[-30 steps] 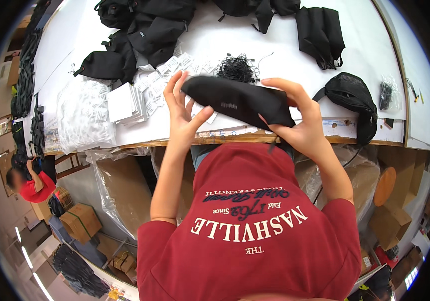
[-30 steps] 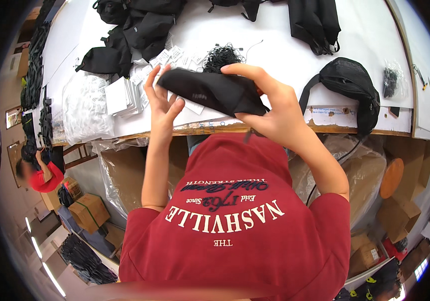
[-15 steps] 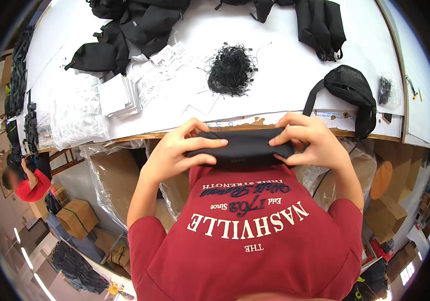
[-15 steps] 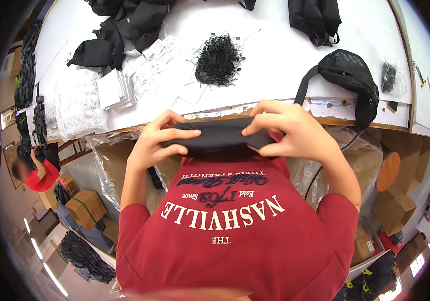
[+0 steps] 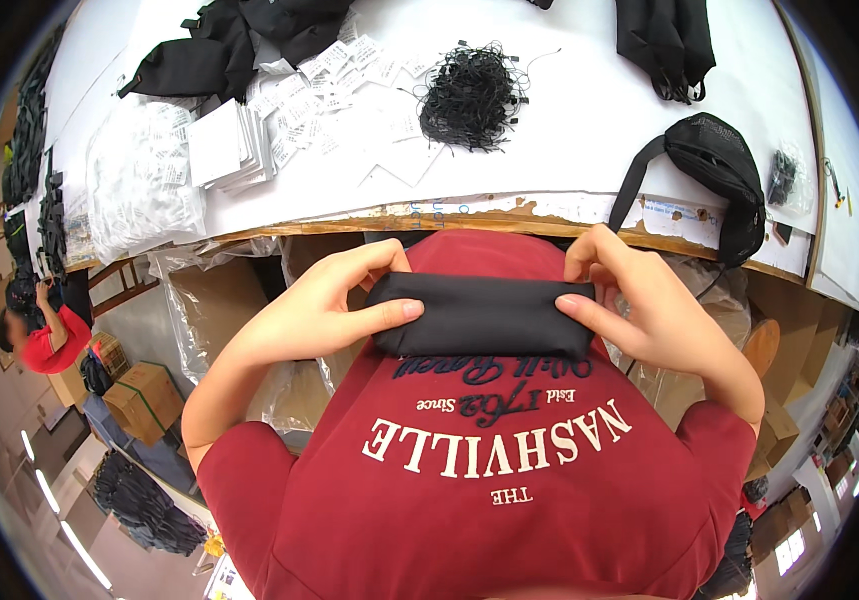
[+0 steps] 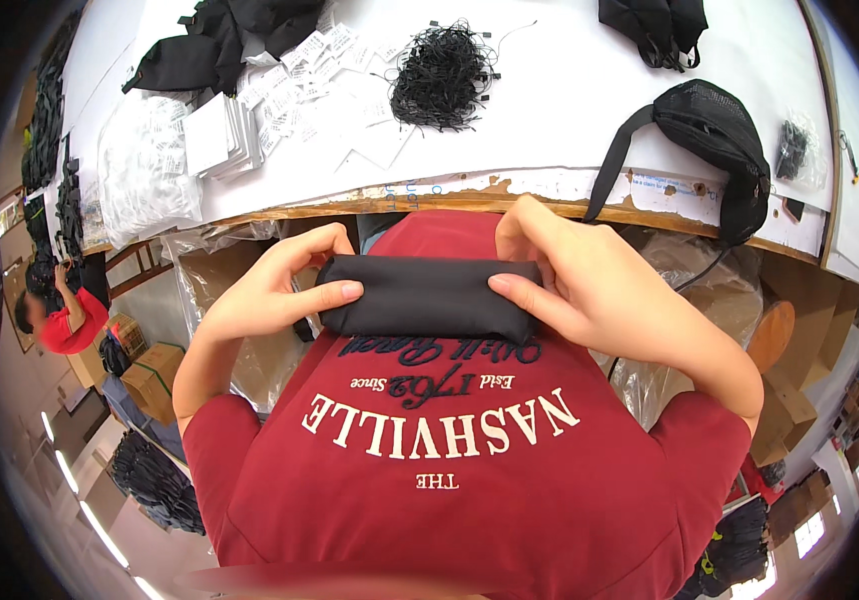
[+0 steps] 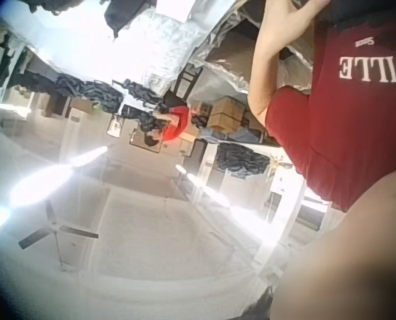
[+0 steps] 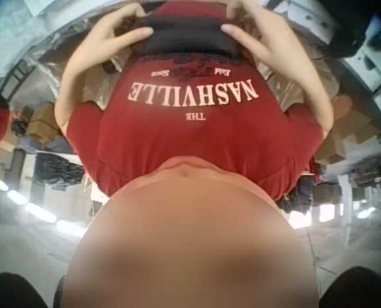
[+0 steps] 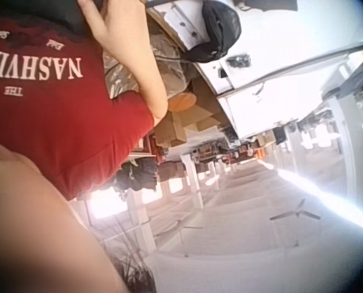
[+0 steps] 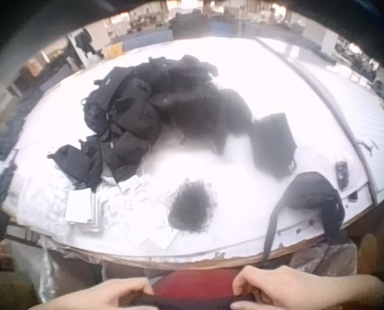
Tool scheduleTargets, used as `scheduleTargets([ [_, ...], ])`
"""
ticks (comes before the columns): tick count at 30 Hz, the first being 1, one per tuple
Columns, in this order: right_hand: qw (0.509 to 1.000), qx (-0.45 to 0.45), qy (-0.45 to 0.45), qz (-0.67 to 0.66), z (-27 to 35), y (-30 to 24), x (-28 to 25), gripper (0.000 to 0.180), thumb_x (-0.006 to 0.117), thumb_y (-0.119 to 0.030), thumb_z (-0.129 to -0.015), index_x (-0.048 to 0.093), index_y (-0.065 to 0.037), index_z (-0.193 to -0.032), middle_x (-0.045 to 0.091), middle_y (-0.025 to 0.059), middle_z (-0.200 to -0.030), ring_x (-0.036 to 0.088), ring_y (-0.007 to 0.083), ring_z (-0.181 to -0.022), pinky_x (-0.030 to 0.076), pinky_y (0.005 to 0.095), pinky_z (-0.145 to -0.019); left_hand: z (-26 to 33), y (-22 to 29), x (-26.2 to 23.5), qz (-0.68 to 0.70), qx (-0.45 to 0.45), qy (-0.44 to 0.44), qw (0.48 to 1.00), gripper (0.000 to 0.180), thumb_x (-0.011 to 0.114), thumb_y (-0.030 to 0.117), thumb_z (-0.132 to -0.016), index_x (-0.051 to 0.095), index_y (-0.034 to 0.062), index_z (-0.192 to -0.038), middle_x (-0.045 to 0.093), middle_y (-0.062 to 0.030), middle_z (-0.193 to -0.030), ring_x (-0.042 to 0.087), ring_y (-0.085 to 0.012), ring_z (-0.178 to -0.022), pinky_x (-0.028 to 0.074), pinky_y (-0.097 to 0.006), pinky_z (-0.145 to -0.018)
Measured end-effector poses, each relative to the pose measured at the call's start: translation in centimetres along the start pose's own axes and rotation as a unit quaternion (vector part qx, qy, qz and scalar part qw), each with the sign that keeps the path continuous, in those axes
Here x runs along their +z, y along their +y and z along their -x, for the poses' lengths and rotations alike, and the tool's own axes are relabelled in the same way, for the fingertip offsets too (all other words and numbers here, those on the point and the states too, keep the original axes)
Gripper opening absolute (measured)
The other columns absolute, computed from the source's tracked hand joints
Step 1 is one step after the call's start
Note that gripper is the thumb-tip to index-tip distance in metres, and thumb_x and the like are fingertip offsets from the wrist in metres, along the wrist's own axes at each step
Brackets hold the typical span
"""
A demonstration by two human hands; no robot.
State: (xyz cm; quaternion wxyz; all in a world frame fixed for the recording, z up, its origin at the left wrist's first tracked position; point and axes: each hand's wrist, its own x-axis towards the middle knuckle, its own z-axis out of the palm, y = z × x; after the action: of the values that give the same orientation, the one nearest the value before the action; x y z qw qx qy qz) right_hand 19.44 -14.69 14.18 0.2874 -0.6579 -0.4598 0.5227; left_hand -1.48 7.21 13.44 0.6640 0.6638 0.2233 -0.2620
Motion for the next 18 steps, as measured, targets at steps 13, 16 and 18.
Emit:
scheduleTargets([
  [13, 0.980, -0.172, 0.093, 0.033, -2.5, 2.6, 0.4, 0.035, 0.075, -0.016, -0.074, 0.063, -0.008, -0.105, 0.062, 0.0063, -0.105, 0.052, 0.0100, -0.056, 0.045, 0.0229, -0.053, -2.5, -4.2, -1.2, 0.126, 0.088, 0.091, 0.984, 0.033, 0.059, 0.013, -0.090, 0.053, 0.0039, -0.121, 0.056, -0.0063, -0.116, 0.056, -0.0096, -0.096, 0.043, -0.024, -0.086],
  [16, 0.973, -0.181, 0.112, 0.084, -2.7, 3.2, 0.7, 0.034, 0.077, -0.011, -0.069, 0.065, -0.007, -0.101, 0.061, 0.0074, -0.111, 0.053, 0.0097, -0.058, 0.046, 0.0223, -0.053, -2.4, -4.9, -1.6, 0.129, 0.092, 0.093, 0.983, 0.034, 0.062, 0.015, -0.087, 0.056, 0.0062, -0.120, 0.055, -0.0070, -0.122, 0.056, -0.0135, -0.103, 0.043, -0.029, -0.090],
  [18, 0.974, -0.169, 0.117, 0.097, -2.6, 3.6, 0.7, 0.032, 0.077, -0.010, -0.069, 0.066, -0.007, -0.099, 0.061, 0.0082, -0.113, 0.054, 0.0098, -0.059, 0.046, 0.0224, -0.052, -2.0, -5.0, -1.6, 0.030, 0.169, 0.102, 0.980, 0.039, 0.067, 0.019, -0.082, 0.058, 0.0057, -0.118, 0.056, -0.0100, -0.123, 0.054, -0.0184, -0.111, 0.042, -0.034, -0.094],
])
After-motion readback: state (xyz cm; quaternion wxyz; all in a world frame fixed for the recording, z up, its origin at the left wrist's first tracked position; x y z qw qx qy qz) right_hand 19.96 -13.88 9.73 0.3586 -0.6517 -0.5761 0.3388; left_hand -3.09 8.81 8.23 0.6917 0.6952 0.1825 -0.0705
